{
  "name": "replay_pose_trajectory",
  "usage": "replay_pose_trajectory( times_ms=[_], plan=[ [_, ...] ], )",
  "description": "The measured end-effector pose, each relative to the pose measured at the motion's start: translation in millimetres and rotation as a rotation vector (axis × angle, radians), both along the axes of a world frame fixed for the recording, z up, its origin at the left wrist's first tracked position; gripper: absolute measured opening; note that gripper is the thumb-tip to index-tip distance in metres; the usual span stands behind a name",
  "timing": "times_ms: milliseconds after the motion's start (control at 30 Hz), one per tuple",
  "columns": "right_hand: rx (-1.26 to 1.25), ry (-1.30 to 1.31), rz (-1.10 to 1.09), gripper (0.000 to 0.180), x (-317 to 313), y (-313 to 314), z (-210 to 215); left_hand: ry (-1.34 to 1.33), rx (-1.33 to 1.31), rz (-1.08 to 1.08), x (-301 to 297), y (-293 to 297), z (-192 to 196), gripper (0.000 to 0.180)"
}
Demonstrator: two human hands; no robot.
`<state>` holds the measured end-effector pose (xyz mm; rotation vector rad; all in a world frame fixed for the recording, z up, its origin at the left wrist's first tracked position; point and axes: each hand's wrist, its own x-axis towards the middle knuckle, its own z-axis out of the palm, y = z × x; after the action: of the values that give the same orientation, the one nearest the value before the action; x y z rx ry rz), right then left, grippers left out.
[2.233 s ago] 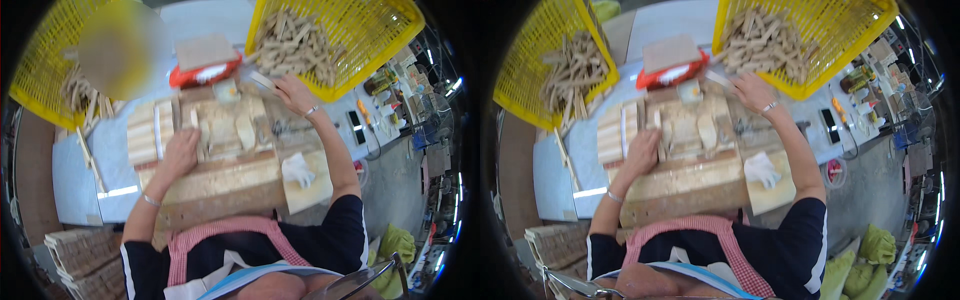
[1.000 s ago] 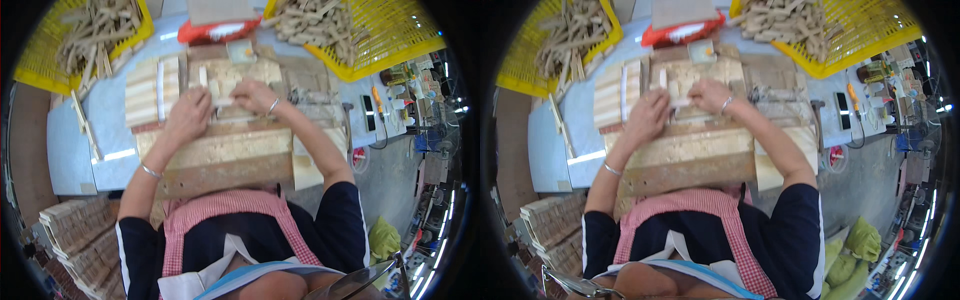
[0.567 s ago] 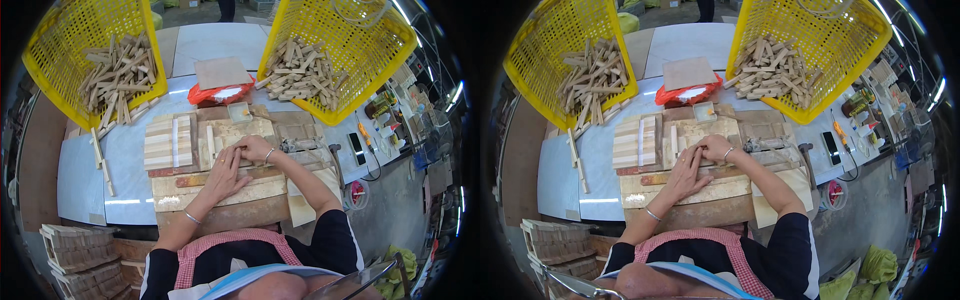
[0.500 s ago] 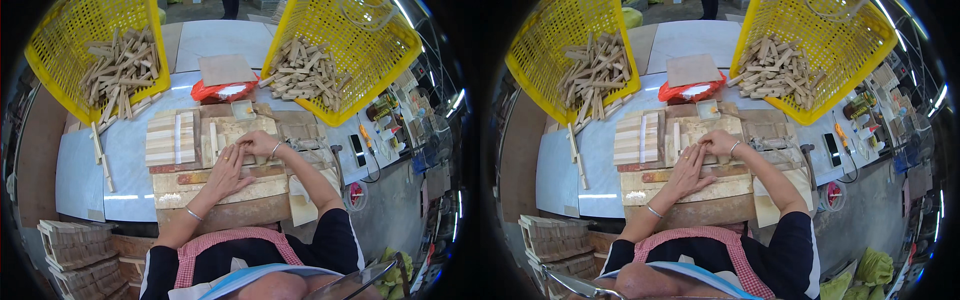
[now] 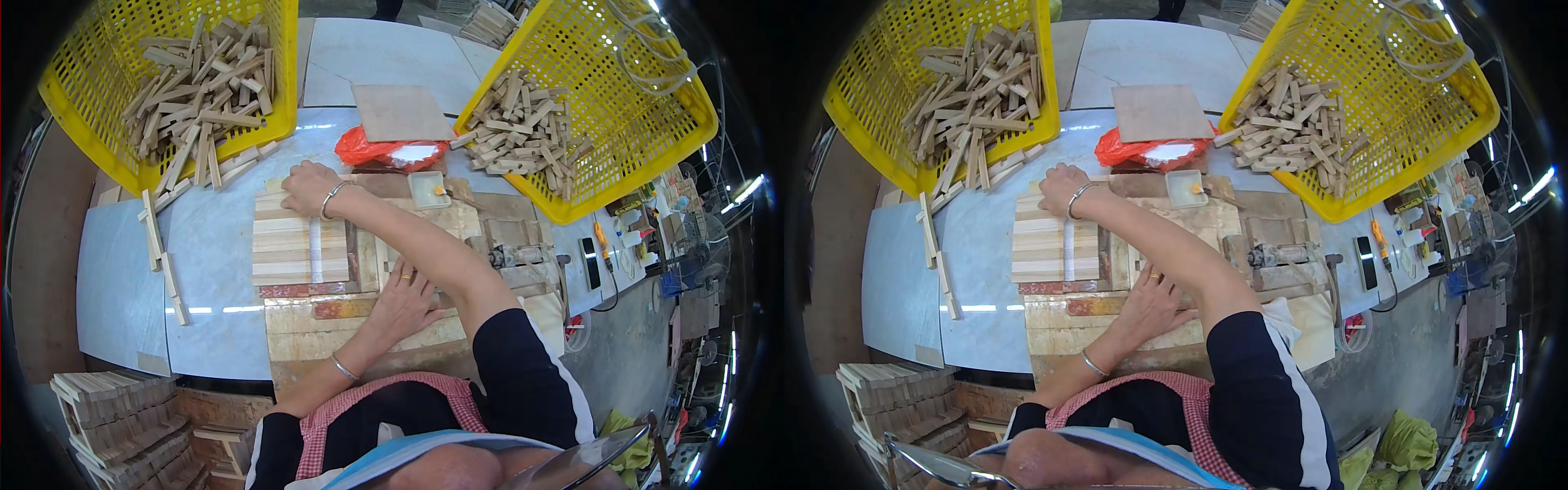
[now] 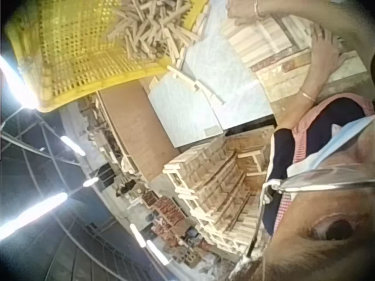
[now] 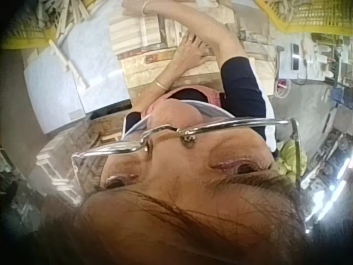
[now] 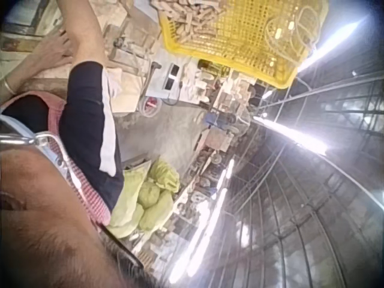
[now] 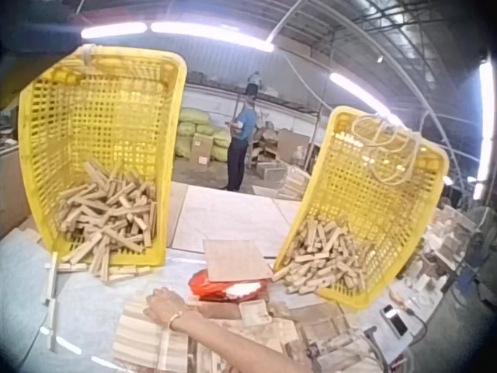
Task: Assembling small wooden slats and frames using glue, brushes, and a hammer to create larger wooden structures.
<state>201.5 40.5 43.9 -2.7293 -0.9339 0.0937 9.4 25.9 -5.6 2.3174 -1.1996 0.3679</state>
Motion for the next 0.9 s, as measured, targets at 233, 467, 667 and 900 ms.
replay_pose_trajectory(
  times_ms=[233, 467, 667, 900],
  plan=[
    [-0.133, 0.267, -0.079, 0.039, 13.7, 20.3, 19.1, 0.074, 0.026, 0.010, 1.5, 4.2, -0.8, 0.073],
    [-0.117, 0.194, -0.047, 0.035, 28.1, 29.9, 1.8, 0.096, 0.001, -0.023, -0.3, 0.2, -5.9, 0.069],
    [0.084, 0.065, -0.143, 0.031, 19.3, 19.6, 28.2, 0.111, -0.023, -0.041, -0.5, -0.2, -3.2, 0.069],
    [0.259, -0.256, -0.355, 0.046, -27.8, -116.8, 70.7, 0.081, 0.049, 0.007, 0.2, 4.6, 6.2, 0.071]
  ],
)
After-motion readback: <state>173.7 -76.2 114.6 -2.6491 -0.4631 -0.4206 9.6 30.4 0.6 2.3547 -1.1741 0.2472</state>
